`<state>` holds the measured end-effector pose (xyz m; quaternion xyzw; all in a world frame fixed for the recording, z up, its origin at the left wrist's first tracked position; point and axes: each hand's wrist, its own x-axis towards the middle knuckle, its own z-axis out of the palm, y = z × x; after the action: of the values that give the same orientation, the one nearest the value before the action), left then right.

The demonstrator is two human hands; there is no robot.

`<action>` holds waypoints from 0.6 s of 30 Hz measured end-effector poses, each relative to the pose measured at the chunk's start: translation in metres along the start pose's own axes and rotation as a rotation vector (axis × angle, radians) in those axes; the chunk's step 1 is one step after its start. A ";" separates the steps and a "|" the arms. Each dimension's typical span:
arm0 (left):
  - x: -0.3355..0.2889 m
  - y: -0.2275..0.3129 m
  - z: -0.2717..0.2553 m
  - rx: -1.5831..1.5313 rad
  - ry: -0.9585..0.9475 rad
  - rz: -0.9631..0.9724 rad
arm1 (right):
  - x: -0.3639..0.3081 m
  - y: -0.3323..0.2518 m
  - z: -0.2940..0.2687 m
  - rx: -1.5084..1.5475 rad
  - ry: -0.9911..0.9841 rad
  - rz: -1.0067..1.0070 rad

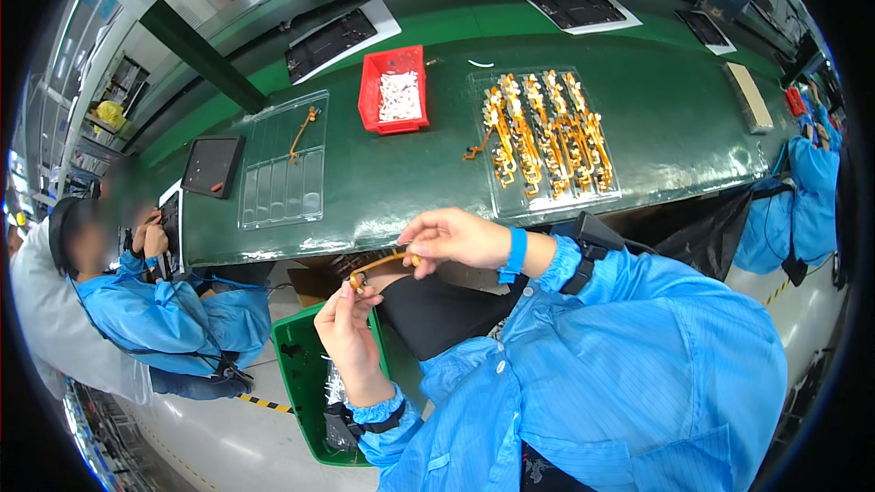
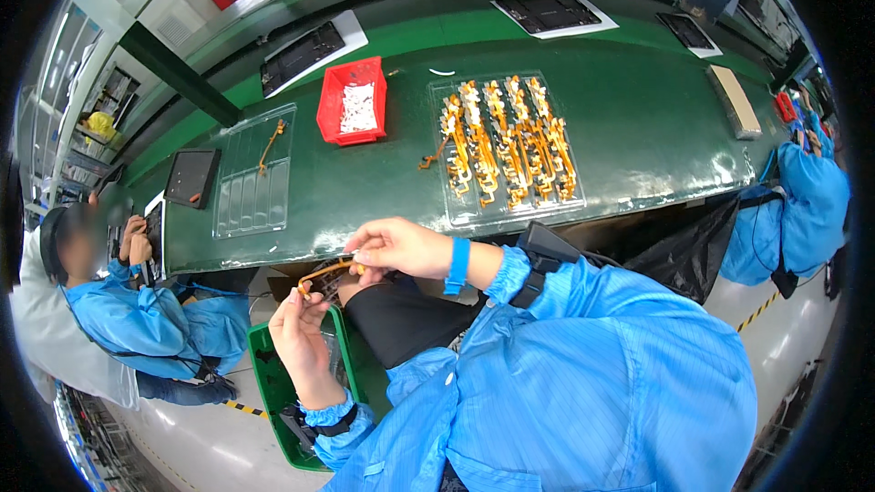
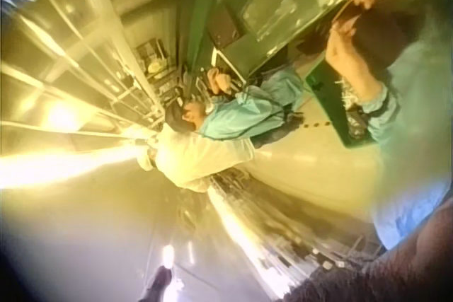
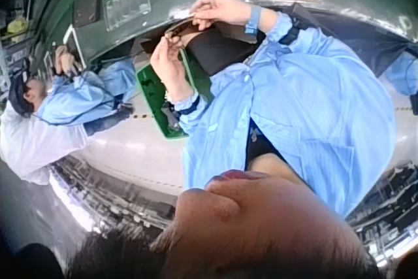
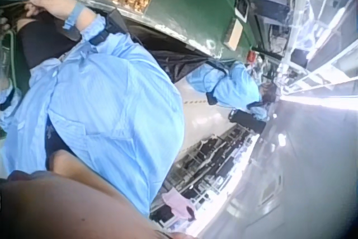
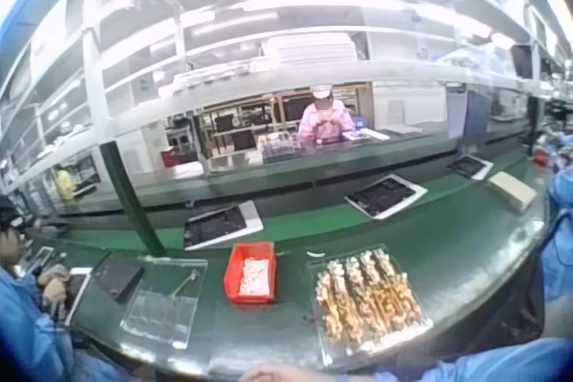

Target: The worker is assembling small electronic components and placing them into a plastic tray on an assembly line.

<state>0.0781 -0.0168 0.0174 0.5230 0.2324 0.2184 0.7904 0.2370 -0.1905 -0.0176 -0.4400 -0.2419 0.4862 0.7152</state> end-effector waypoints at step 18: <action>0.060 -0.019 -0.032 0.018 0.232 -0.100 | 0.173 -0.033 0.010 -0.944 0.298 -0.326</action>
<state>0.1086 0.0350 -0.0196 0.4889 0.3500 0.2359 0.7634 0.3161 -0.0336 0.0017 -0.7355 -0.3959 0.1385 0.5320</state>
